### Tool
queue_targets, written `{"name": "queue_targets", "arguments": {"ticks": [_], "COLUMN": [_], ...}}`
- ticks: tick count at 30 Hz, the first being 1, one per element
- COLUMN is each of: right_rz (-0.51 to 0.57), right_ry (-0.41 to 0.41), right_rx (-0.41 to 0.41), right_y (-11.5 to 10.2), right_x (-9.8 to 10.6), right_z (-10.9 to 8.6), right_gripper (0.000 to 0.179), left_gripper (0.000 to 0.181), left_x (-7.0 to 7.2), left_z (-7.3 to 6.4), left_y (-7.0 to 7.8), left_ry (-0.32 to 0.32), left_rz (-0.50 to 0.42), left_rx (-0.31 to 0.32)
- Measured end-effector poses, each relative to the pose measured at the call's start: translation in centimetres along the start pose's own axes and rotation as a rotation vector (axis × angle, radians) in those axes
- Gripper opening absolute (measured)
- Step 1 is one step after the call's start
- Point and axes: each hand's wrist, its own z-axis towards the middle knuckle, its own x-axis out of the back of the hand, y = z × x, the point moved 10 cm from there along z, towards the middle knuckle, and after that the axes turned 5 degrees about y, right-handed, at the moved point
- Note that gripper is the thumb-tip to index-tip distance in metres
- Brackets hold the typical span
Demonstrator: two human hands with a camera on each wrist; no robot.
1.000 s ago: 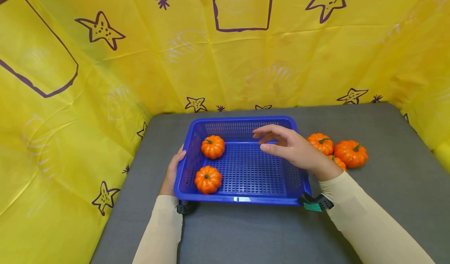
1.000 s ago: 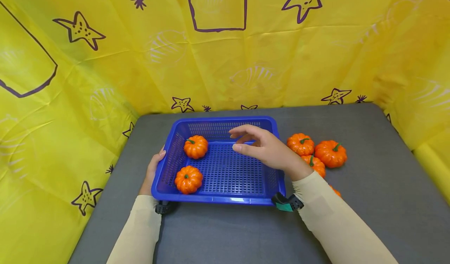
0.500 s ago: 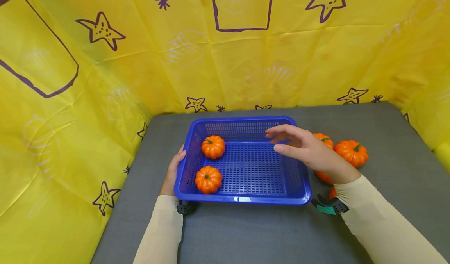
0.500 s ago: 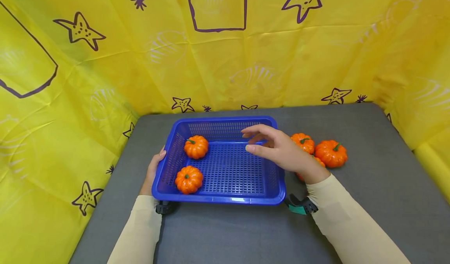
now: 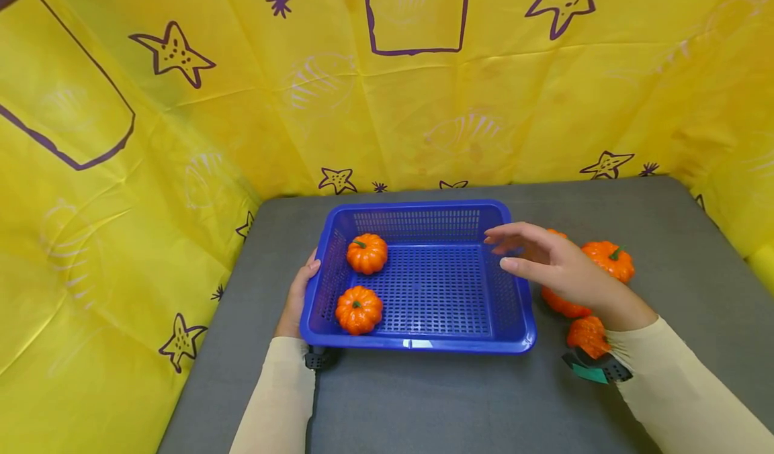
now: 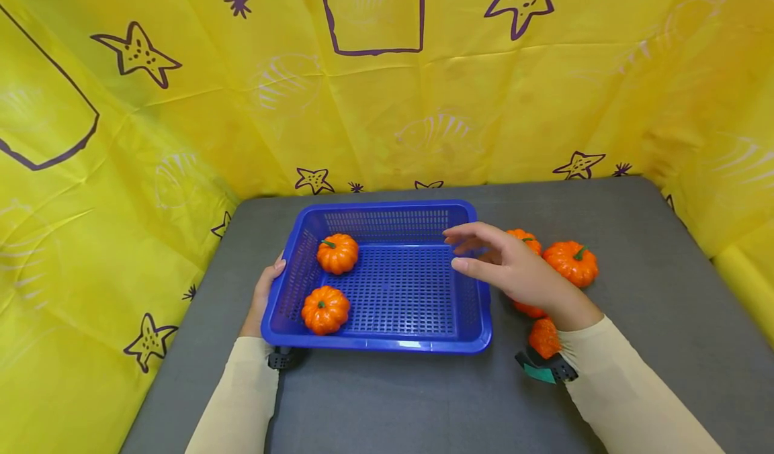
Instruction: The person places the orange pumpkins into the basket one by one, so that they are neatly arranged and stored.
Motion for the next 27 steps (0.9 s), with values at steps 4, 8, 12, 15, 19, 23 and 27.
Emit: {"name": "queue_targets", "arguments": {"ticks": [4, 8, 12, 15, 19, 23, 27], "right_rz": [-0.012, -0.022, -0.022, 0.002, 0.027, 0.068, 0.126], "right_ry": [0.016, 0.037, 0.043, 0.055, 0.080, 0.091, 0.087], "right_rx": [-0.024, -0.018, 0.001, 0.007, -0.011, -0.011, 0.028], "right_y": [0.4, 0.8, 1.3, 1.4, 1.8, 2.1, 2.2], "right_x": [0.7, 1.4, 1.7, 2.0, 2.8, 3.4, 4.0], "right_z": [-0.8, -1.5, -2.5, -3.2, -4.3, -5.3, -6.1], "right_gripper": [0.042, 0.042, 0.042, 0.043, 0.044, 0.045, 0.047], "left_gripper": [0.063, 0.063, 0.063, 0.064, 0.064, 0.064, 0.064], "left_x": [0.0, 0.1, 0.2, 0.3, 0.3, 0.2, 0.3], "left_z": [0.0, 0.0, 0.0, 0.1, 0.1, 0.1, 0.1], "left_y": [0.0, -0.1, -0.1, -0.2, -0.3, -0.3, -0.3], "left_ry": [-0.005, -0.004, -0.009, -0.001, 0.012, 0.011, 0.016], "left_rz": [-0.004, 0.002, 0.007, 0.009, 0.006, -0.003, 0.000], "left_rx": [0.001, 0.000, -0.006, -0.005, 0.007, 0.010, 0.013]}}
